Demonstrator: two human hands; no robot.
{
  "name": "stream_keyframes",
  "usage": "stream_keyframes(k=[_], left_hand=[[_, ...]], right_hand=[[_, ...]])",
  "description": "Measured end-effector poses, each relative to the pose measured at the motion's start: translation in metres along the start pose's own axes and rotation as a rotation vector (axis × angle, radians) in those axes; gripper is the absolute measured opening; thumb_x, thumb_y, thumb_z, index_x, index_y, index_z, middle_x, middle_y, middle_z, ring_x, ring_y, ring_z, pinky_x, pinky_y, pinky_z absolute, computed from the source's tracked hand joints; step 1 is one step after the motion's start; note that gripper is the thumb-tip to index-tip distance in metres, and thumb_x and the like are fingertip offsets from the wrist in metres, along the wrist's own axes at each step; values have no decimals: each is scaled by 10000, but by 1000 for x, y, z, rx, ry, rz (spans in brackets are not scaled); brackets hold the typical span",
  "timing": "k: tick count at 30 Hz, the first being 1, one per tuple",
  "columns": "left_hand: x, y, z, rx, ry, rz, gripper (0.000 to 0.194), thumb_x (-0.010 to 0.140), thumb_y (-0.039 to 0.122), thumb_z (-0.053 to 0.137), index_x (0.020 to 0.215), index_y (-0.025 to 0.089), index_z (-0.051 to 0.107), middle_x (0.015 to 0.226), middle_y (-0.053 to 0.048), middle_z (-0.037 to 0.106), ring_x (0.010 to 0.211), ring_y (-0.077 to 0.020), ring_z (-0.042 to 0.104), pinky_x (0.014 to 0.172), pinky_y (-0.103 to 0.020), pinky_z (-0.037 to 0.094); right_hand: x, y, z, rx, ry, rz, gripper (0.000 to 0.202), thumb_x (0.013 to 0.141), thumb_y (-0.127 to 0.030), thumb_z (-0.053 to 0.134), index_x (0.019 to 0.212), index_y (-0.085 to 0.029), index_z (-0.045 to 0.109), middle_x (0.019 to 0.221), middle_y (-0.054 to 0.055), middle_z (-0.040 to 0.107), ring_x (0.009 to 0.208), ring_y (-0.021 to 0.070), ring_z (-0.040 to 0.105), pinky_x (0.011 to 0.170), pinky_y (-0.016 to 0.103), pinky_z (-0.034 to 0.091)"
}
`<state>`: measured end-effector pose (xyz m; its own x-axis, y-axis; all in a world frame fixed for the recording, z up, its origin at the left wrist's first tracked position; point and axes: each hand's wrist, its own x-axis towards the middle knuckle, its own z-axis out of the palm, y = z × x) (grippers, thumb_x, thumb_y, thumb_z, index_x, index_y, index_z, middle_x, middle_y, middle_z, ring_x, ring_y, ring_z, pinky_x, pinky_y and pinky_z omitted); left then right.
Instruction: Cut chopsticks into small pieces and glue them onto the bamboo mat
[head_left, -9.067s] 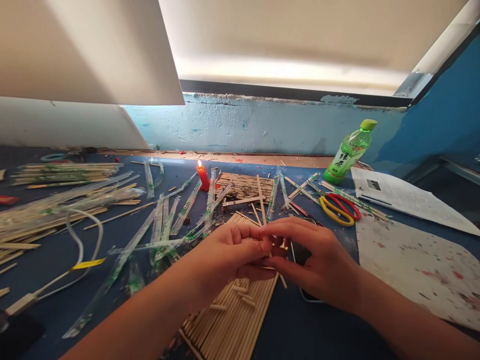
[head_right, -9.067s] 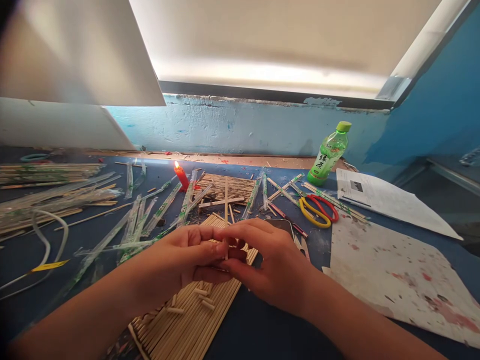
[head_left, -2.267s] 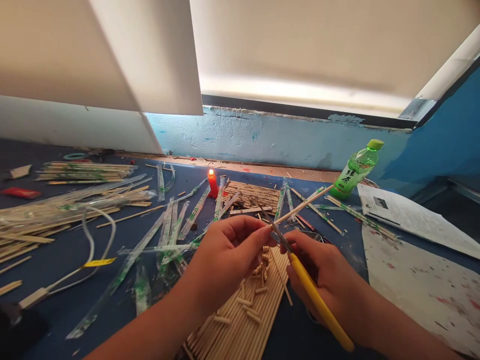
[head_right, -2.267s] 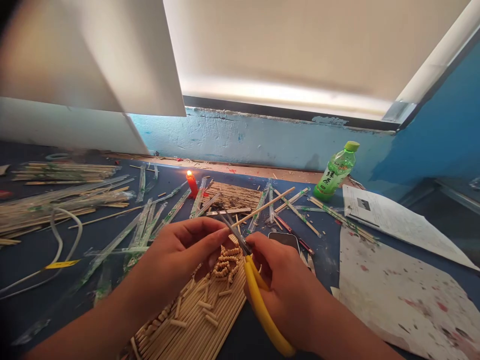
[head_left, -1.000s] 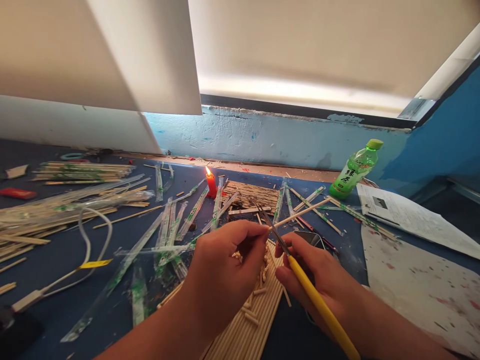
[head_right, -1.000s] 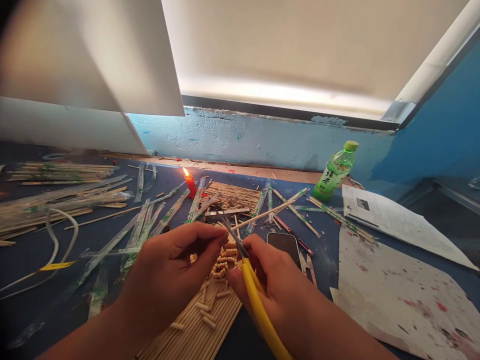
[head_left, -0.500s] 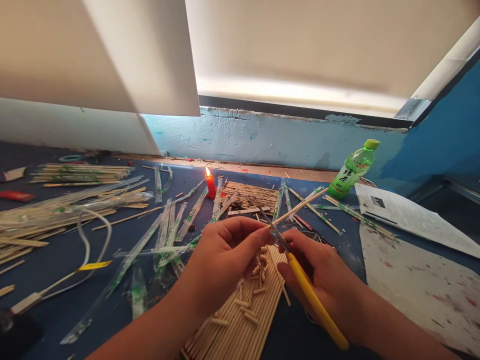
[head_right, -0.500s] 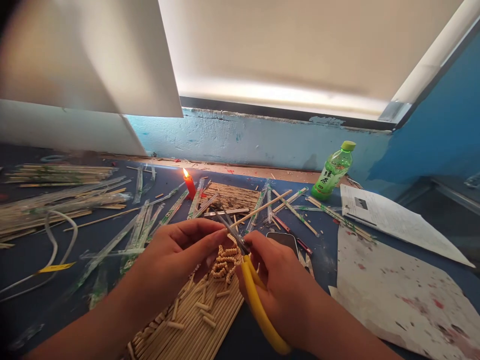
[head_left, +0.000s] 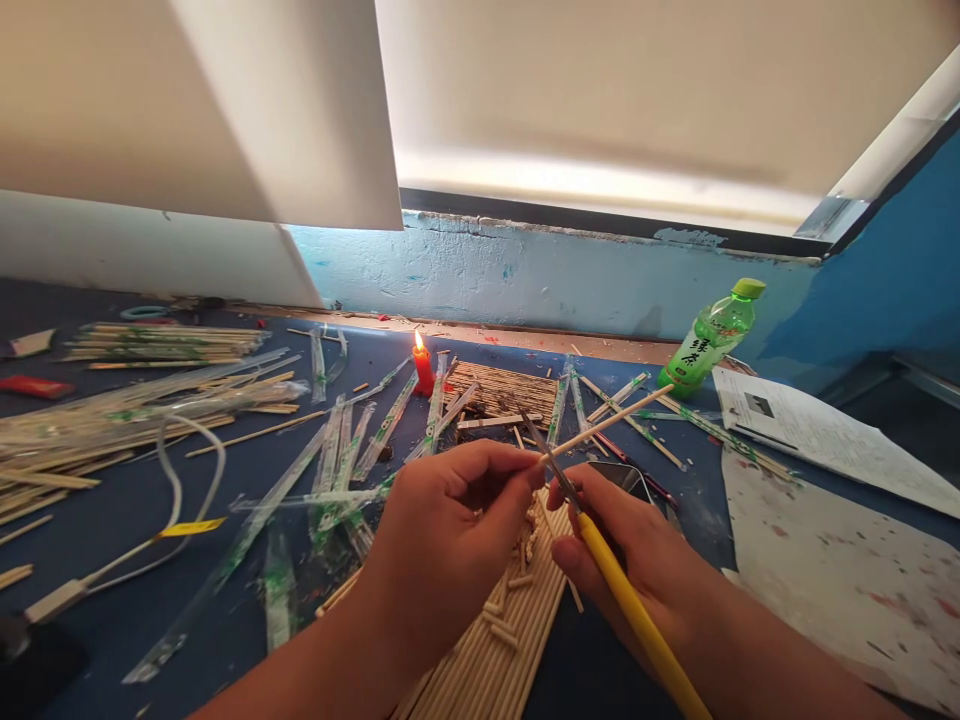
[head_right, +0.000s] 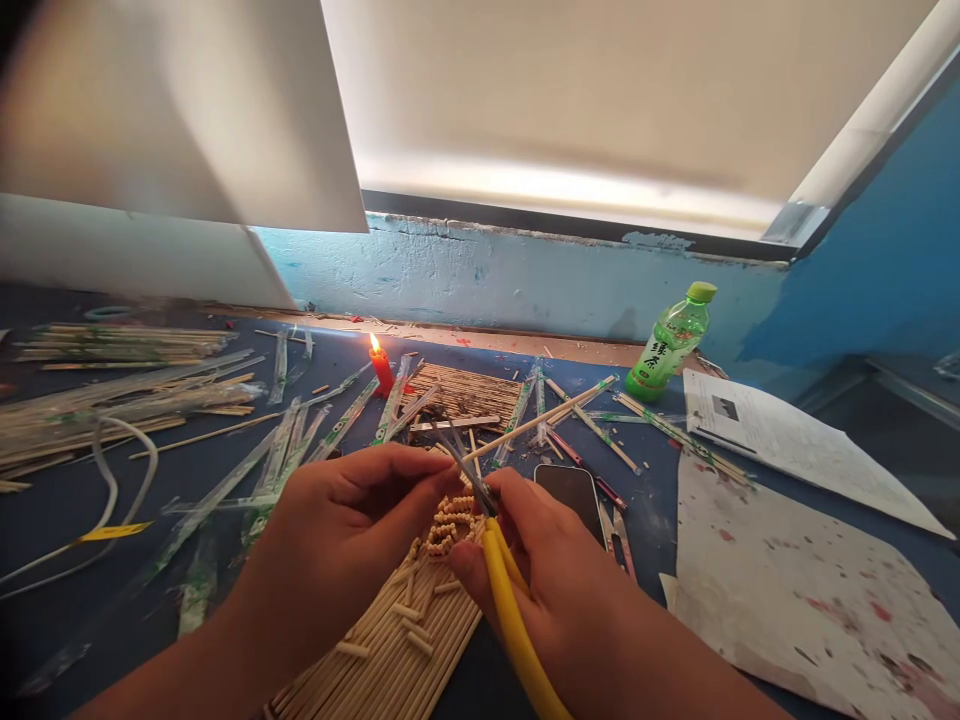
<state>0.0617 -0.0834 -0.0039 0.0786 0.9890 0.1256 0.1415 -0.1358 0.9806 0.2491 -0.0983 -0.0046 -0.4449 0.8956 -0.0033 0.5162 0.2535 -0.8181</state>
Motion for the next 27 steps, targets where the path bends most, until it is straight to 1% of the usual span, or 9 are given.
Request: stream_keyframes(k=[8,12,14,16,18,20,22,24,27], left_hand=[[-1,-8,2,108,30,109,66,874,239,699,910,241,755,839,6,773,740,-171,722,679,-266,571],[-4,-8,2,111,18,111,77,880,246,692,929,253,752,831,14,768,713,-158,709,651,-252,557],[-5,-5,2,94,11,96,76,881,254,691,927,248,751,810,10,763,701,-157,700,638,-250,547],[-4,-1,1,50,-2,59,70,875,262,697,907,232,750,800,-3,759,703,-160,688,633,-250,537],[-1,3,1,-35,-31,-13,87,871,285,701,882,211,746,775,-17,746,653,-146,649,573,-236,504],[2,5,0,-144,-71,-121,131,857,319,717,858,190,739,707,-17,710,535,-109,556,468,-210,422],[6,5,0,-251,-110,-233,167,832,336,743,842,170,728,609,4,643,457,-80,464,416,-193,347],[9,2,-1,-361,-143,-308,182,814,330,763,821,153,718,565,16,598,444,-69,442,420,-181,342],[12,-3,0,-551,-187,-368,174,801,297,776,801,134,715,652,-13,638,473,-47,441,438,-151,350]], right_hand=[[1,2,-2,-6,-5,44,184,982,-381,571,893,-229,517,748,-43,523,632,121,437,542,228,373],[-2,1,1,-39,23,36,166,998,-286,519,845,-233,486,711,-53,508,613,116,429,524,221,350],[-3,0,1,-69,32,30,168,997,-279,515,839,-233,482,720,-51,517,618,118,434,534,225,358],[-2,0,0,-98,46,24,164,978,-309,563,853,-235,488,737,-50,526,622,119,439,547,231,370],[0,1,-2,-104,41,18,146,958,-336,608,909,-241,509,779,-46,544,647,123,463,581,237,397],[2,2,-5,-85,8,12,129,963,-349,607,995,-255,524,854,-36,570,709,134,509,636,244,434],[4,4,-9,-68,-37,12,138,978,-355,586,1068,-271,523,950,-22,593,801,150,557,709,259,466],[5,7,-13,-72,-64,16,184,980,-365,584,1128,-284,510,1021,-10,605,876,168,589,772,281,483],[4,10,-19,-124,-65,31,303,963,-380,612,1225,-304,479,1113,7,607,962,193,602,840,307,491]])
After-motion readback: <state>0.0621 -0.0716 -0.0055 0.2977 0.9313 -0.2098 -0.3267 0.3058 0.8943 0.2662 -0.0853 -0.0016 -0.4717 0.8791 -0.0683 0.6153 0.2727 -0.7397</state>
